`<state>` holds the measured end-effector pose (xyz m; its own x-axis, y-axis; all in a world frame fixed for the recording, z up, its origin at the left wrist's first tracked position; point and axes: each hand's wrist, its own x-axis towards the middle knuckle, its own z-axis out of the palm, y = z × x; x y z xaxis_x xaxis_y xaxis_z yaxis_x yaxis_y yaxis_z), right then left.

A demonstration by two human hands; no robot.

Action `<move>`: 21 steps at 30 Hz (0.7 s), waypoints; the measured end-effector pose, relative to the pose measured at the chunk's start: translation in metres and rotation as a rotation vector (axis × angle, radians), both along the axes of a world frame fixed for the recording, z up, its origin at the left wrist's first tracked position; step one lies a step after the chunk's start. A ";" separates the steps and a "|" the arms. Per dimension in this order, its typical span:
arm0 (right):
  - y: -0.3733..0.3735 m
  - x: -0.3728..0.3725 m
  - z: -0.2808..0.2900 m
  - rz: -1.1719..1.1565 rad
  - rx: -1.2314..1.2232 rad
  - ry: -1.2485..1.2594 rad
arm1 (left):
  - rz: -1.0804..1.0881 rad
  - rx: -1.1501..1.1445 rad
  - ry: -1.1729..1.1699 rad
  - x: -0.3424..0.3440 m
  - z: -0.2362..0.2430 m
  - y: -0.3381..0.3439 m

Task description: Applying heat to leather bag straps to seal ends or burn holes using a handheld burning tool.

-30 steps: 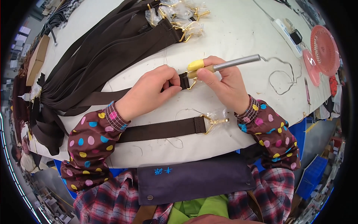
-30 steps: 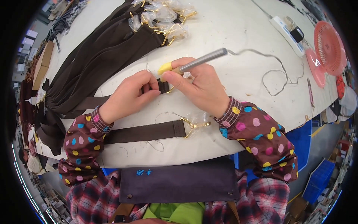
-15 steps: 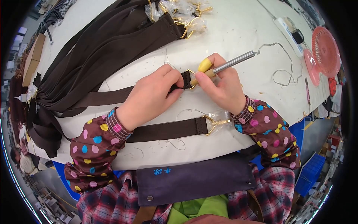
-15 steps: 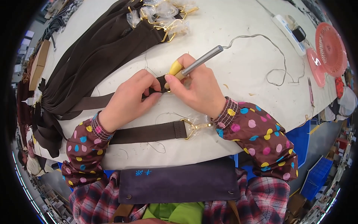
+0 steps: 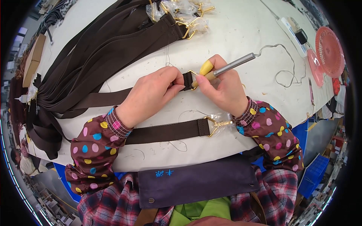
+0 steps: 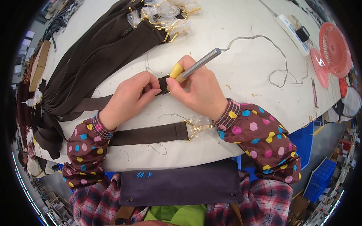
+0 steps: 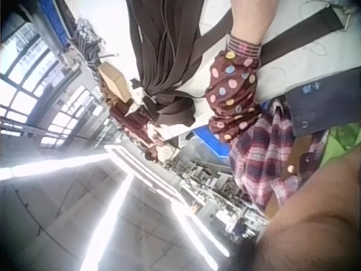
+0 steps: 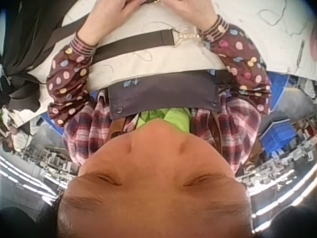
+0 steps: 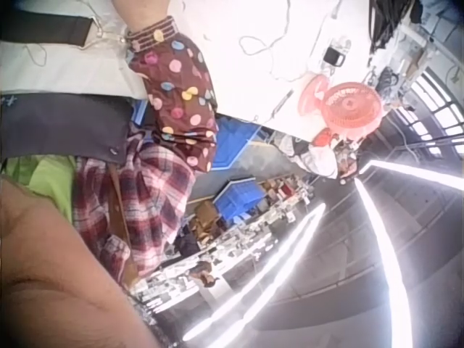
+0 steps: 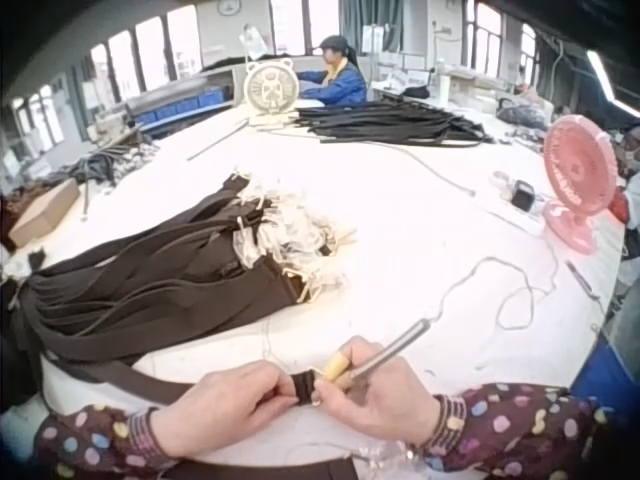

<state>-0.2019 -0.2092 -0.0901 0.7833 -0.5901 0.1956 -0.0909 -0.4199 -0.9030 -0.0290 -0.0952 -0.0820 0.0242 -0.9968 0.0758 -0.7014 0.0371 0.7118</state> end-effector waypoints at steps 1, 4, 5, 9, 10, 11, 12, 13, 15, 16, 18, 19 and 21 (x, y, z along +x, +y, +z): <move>0.001 0.000 0.001 -0.004 0.046 0.024 | -0.002 -0.002 0.000 0.000 0.000 0.000; -0.002 0.000 -0.001 -0.015 -0.045 0.004 | -0.017 -0.001 -0.001 0.001 0.001 0.001; -0.001 0.000 -0.001 -0.015 -0.045 0.003 | -0.028 0.003 -0.002 0.001 0.002 0.001; -0.007 -0.002 -0.003 0.050 0.065 -0.090 | -0.031 0.023 -0.005 0.002 0.002 0.001; -0.012 -0.002 -0.004 0.115 0.007 -0.125 | -0.010 0.022 0.005 0.002 0.001 0.001; -0.017 -0.004 -0.005 0.113 0.004 -0.128 | 0.010 0.021 0.015 0.001 0.001 0.001; -0.023 -0.006 -0.005 0.161 -0.280 -0.135 | 0.007 0.019 0.012 0.001 0.001 0.001; -0.028 -0.007 -0.007 0.212 -0.557 -0.141 | 0.028 0.021 0.018 0.001 0.000 0.001; -0.031 -0.009 -0.009 0.255 -0.550 -0.065 | 0.050 0.028 0.021 0.000 0.000 0.002; -0.032 -0.010 -0.007 0.292 -0.550 0.016 | 0.036 -0.024 -0.053 -0.002 0.003 0.002; -0.031 -0.008 -0.008 0.287 -0.552 0.024 | 0.022 -0.075 -0.132 -0.002 0.006 0.003; -0.031 -0.008 -0.008 0.280 -0.555 0.040 | 0.007 -0.110 -0.190 -0.002 0.005 0.003; -0.034 -0.007 -0.008 0.271 -0.565 0.018 | -0.014 -0.148 -0.250 -0.001 0.003 0.001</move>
<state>-0.2088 -0.2431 -0.0983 0.8966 -0.1795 0.4048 0.0727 -0.8421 -0.5344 -0.0297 -0.0943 -0.0785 -0.0275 -0.9747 0.2219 -0.8533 0.1385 0.5027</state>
